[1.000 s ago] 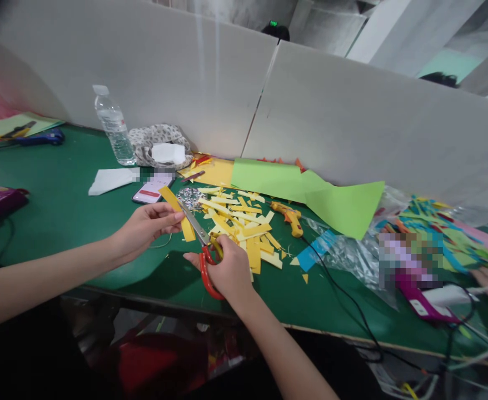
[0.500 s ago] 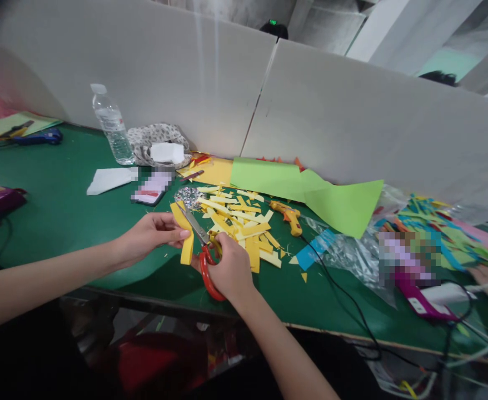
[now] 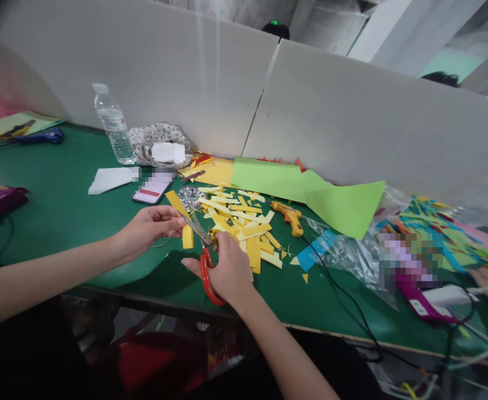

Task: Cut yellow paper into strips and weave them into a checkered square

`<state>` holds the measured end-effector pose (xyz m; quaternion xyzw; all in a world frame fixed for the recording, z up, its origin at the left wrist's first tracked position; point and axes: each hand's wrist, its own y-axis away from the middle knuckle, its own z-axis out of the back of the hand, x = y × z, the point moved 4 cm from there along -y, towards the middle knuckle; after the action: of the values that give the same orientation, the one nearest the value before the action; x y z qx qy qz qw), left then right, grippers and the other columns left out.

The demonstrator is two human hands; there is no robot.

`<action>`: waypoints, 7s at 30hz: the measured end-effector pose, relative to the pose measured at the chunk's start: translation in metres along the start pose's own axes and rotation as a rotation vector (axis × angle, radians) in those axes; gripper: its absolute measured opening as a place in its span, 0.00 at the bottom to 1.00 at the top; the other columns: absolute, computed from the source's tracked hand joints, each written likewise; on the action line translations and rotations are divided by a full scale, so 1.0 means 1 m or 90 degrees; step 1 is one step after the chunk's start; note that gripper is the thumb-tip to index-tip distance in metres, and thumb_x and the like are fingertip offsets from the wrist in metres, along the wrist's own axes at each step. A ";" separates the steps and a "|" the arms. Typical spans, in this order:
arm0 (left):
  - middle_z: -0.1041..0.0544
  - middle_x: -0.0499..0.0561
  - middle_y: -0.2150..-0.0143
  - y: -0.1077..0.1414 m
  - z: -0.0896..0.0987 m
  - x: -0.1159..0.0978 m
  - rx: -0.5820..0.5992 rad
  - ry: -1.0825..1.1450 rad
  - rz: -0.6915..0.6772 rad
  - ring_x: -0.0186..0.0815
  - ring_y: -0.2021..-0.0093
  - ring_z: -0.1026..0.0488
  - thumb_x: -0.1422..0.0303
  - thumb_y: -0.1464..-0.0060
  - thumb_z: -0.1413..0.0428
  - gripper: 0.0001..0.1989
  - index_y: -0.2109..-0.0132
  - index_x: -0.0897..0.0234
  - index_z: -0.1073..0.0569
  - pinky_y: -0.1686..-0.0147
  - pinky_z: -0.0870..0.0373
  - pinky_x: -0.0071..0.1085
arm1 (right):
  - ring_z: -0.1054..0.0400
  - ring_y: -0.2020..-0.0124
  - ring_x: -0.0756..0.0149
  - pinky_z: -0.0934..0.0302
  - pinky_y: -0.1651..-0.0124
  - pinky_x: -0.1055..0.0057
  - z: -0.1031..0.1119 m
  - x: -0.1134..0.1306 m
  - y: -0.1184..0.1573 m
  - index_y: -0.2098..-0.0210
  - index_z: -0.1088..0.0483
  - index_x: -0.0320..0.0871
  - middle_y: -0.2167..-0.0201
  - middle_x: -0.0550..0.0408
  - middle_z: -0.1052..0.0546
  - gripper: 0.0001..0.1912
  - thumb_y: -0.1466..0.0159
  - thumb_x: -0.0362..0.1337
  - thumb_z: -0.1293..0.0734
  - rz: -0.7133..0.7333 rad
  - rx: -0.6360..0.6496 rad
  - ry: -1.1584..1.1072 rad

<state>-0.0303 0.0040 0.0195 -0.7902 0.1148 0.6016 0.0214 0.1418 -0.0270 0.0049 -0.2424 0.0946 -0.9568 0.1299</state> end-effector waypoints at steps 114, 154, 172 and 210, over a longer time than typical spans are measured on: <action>0.26 0.45 0.72 0.008 -0.006 0.006 -0.031 0.033 -0.024 0.26 0.71 0.30 0.66 0.58 0.36 0.11 0.70 0.66 0.28 0.64 0.30 0.25 | 0.40 0.80 0.67 0.52 0.77 0.73 0.000 0.003 0.001 0.74 0.42 0.46 0.82 0.60 0.33 0.15 0.51 0.50 0.36 -0.002 -0.092 0.022; 0.24 0.46 0.72 0.004 -0.003 0.007 -0.028 0.040 -0.030 0.26 0.72 0.29 0.67 0.59 0.36 0.09 0.71 0.66 0.27 0.66 0.30 0.24 | 0.37 0.74 0.63 0.51 0.73 0.71 0.000 0.009 -0.001 0.70 0.42 0.44 0.74 0.55 0.32 0.21 0.49 0.55 0.36 0.040 -0.061 0.092; 0.24 0.45 0.71 0.008 -0.005 0.007 -0.035 0.043 -0.023 0.26 0.72 0.28 0.65 0.59 0.36 0.11 0.70 0.65 0.28 0.65 0.30 0.24 | 0.41 0.82 0.68 0.56 0.77 0.74 0.000 0.005 0.001 0.76 0.44 0.46 0.84 0.60 0.34 0.22 0.50 0.58 0.37 0.019 -0.108 0.092; 0.26 0.46 0.75 0.010 -0.009 0.006 -0.031 -0.001 0.000 0.27 0.73 0.30 0.67 0.62 0.34 0.11 0.72 0.66 0.28 0.68 0.31 0.25 | 0.42 0.83 0.70 0.54 0.78 0.74 0.002 0.007 0.002 0.78 0.44 0.46 0.85 0.61 0.36 0.20 0.50 0.55 0.37 -0.003 -0.130 0.031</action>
<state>-0.0224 -0.0079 0.0169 -0.7900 0.1003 0.6049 0.0024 0.1377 -0.0314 0.0091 -0.2314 0.1939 -0.9481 0.1000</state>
